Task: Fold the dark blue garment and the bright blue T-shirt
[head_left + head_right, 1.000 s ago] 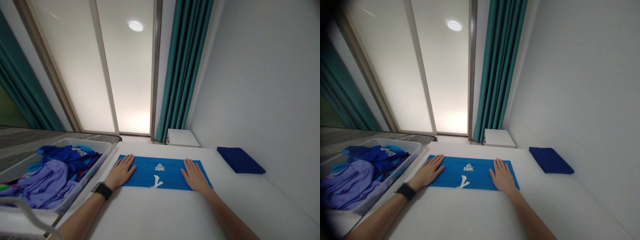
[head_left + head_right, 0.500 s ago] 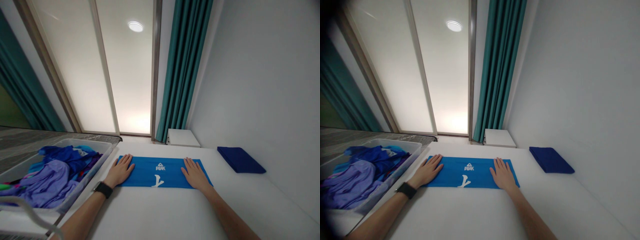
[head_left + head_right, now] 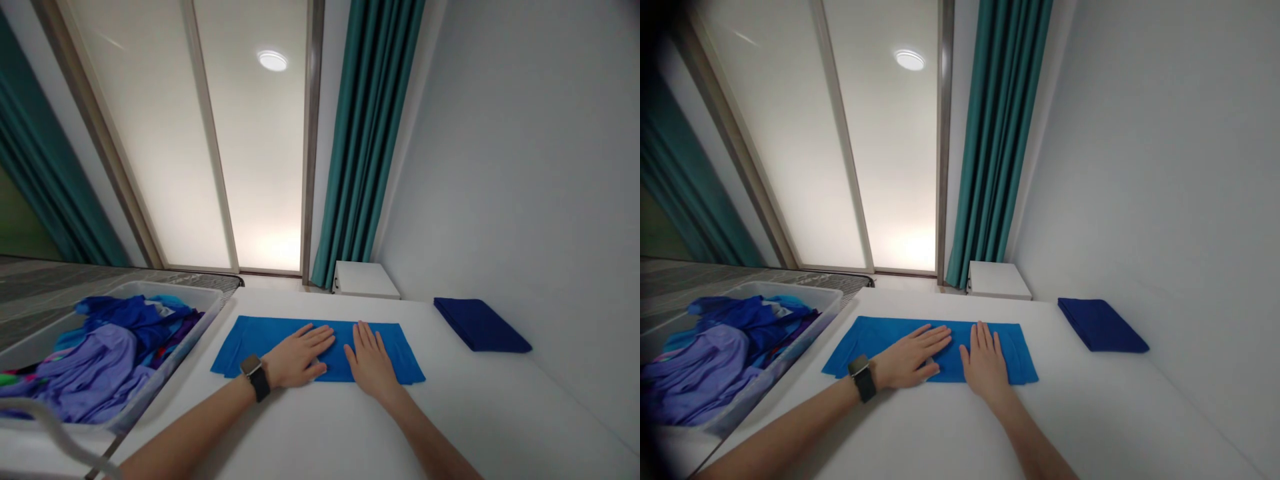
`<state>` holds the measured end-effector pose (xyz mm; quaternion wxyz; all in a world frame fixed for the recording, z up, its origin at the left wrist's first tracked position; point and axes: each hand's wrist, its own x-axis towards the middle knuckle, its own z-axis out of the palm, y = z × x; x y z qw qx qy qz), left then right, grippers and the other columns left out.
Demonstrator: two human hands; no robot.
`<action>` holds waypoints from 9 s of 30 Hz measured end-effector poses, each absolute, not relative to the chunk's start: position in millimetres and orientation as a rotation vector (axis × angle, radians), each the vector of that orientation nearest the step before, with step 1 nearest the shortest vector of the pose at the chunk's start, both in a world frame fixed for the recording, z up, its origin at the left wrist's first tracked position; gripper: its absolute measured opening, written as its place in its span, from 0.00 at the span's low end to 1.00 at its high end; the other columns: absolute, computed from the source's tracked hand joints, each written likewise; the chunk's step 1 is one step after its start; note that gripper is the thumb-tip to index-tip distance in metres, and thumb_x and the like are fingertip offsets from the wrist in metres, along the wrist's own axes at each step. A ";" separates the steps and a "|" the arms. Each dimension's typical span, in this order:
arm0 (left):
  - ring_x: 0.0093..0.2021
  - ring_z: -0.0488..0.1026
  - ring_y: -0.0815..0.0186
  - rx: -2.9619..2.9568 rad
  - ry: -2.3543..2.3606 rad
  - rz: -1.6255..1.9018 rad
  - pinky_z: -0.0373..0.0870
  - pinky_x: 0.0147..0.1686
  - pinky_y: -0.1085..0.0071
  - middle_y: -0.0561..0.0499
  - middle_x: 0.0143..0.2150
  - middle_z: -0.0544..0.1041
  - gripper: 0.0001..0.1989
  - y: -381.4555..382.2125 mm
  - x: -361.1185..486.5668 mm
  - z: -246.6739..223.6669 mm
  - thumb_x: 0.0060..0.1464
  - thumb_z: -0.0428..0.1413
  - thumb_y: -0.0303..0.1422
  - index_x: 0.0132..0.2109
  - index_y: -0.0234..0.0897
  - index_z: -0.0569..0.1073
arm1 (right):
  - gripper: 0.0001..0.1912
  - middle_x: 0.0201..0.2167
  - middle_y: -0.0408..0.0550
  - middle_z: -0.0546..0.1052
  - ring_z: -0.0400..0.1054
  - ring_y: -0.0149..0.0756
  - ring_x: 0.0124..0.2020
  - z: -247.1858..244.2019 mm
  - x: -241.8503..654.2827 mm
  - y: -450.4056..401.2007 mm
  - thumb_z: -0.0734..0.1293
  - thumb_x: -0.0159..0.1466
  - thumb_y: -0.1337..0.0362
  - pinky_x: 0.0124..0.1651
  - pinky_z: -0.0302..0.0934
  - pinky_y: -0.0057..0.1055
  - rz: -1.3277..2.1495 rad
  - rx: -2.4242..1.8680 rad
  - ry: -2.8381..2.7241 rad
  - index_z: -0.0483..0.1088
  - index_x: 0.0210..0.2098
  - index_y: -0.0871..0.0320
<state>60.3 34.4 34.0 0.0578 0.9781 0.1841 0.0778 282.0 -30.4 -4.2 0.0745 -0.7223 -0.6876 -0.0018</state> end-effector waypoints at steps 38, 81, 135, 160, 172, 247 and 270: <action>0.70 0.48 0.58 2.865 0.612 0.267 0.39 0.69 0.54 0.51 0.72 0.51 0.29 4.0 24.6 23.8 0.67 0.43 0.45 0.71 0.48 0.47 | 0.38 0.70 0.50 0.49 0.39 0.37 0.71 4.6 336.8 22.0 0.45 0.69 0.43 0.70 0.29 0.39 0.227 -1.713 -2.450 0.47 0.69 0.60; 0.70 0.49 0.56 2.664 0.842 0.330 0.47 0.68 0.48 0.46 0.71 0.53 0.30 -56.3 56.2 19.2 0.67 0.41 0.46 0.71 0.42 0.49 | 0.38 0.70 0.56 0.47 0.35 0.42 0.71 -6.9 287.9 76.5 0.42 0.70 0.46 0.69 0.29 0.44 0.098 -1.882 -2.380 0.46 0.69 0.66; 0.44 0.68 0.63 2.528 0.671 0.462 0.63 0.47 0.67 0.51 0.40 0.74 0.03 -45.9 14.5 44.9 0.55 0.57 0.26 0.34 0.39 0.72 | 0.17 0.45 0.45 0.72 0.64 0.44 0.49 28.0 220.2 -132.7 0.73 0.58 0.55 0.58 0.55 0.45 0.300 -1.416 -2.373 0.66 0.41 0.53; 0.41 0.68 0.61 2.456 0.952 0.619 0.62 0.42 0.66 0.50 0.38 0.73 0.04 -81.4 22.4 25.5 0.56 0.55 0.30 0.36 0.39 0.66 | 0.14 0.39 0.47 0.73 0.68 0.39 0.44 7.6 219.4 -141.8 0.59 0.63 0.74 0.52 0.61 0.40 0.372 -1.367 -1.995 0.67 0.46 0.54; 0.40 0.69 0.60 2.714 1.019 0.555 0.61 0.40 0.64 0.51 0.38 0.75 0.06 -80.1 38.0 30.4 0.54 0.59 0.31 0.39 0.40 0.68 | 0.14 0.41 0.49 0.73 0.70 0.38 0.43 1.3 223.8 -139.9 0.56 0.68 0.66 0.49 0.65 0.36 0.541 -1.411 -1.736 0.63 0.51 0.53; 0.69 0.53 0.57 2.774 0.751 0.327 0.54 0.65 0.54 0.45 0.71 0.54 0.28 -16.6 34.5 13.4 0.66 0.45 0.40 0.70 0.41 0.52 | 0.20 0.57 0.48 0.72 0.61 0.41 0.60 41.0 239.8 -140.2 0.61 0.68 0.64 0.64 0.54 0.42 0.444 -1.281 -2.423 0.67 0.59 0.51; 0.67 0.58 0.61 2.694 0.923 0.506 0.56 0.66 0.55 0.46 0.68 0.60 0.24 -0.4 24.1 8.9 0.69 0.39 0.36 0.68 0.38 0.58 | 0.30 0.68 0.56 0.54 0.46 0.44 0.69 33.8 227.0 -87.9 0.54 0.71 0.53 0.70 0.39 0.48 0.296 -1.529 -2.403 0.53 0.67 0.62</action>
